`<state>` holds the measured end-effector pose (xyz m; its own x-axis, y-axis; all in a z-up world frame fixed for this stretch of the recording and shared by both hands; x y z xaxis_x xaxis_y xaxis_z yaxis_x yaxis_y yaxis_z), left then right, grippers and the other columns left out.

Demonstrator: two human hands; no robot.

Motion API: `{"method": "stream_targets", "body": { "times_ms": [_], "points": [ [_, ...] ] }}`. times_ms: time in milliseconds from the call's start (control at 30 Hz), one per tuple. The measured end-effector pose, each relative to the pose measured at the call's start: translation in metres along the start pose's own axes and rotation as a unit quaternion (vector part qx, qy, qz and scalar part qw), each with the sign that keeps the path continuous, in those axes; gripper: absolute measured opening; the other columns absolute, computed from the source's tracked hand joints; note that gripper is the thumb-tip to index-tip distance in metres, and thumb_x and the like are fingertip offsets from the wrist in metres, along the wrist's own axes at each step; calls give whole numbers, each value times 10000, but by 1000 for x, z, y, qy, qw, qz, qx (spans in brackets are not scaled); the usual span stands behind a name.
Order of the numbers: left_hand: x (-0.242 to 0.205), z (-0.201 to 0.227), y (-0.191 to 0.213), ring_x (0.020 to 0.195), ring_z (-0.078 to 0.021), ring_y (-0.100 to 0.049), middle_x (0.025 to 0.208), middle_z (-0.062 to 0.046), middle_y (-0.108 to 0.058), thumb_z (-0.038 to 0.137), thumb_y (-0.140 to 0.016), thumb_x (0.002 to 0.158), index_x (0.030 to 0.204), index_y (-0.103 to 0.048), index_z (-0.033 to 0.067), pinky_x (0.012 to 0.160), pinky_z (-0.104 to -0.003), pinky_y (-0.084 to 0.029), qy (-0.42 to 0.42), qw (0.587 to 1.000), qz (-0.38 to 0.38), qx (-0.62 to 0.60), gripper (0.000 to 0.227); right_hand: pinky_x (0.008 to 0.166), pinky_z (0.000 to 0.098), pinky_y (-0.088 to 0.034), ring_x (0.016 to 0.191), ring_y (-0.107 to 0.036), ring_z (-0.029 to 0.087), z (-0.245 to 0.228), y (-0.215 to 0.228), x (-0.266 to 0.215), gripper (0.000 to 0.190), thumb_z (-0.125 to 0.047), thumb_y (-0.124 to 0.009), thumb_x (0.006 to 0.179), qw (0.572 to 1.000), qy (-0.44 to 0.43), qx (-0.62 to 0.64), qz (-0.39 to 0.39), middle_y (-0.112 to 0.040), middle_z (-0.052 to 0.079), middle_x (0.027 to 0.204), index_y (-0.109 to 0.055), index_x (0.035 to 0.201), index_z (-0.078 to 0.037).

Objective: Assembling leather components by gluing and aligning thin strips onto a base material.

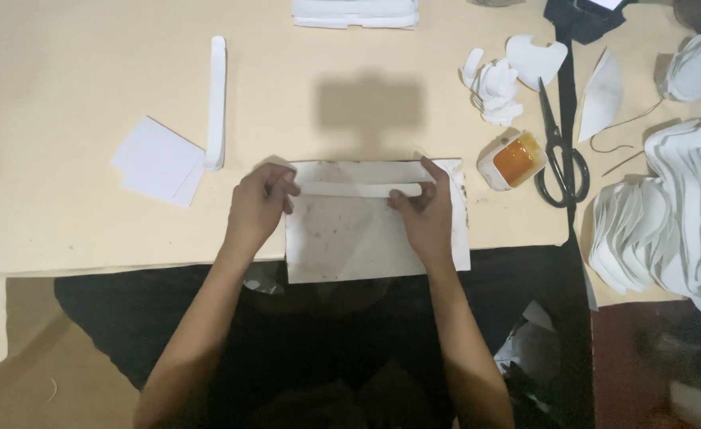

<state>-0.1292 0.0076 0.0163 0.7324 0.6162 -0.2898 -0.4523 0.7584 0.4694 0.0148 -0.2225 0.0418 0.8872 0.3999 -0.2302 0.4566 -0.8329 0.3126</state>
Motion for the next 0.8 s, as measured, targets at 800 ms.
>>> {"method": "stream_targets", "body": {
  "times_ms": [800],
  "points": [
    [-7,3,5,783,-219,-660,987,-88,-672,157,-779,908,1097,-752,133,635,-346,-561,-118,986,104,53,192,838,449,-607,935,-742,316,-30,-2,12,519,-108,-699,953,982,45,-182,12,-672,204,1107,-484,1425,-86]
  ]
}}
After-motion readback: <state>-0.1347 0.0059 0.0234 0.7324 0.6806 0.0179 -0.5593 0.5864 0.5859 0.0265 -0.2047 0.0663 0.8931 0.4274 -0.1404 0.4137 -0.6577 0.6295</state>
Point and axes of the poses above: each hand's wrist, its own x-axis towards the middle knuckle, its own y-axis out of the back of the hand, z = x × y, the point moved 5 cm from there along x, towards the middle knuckle
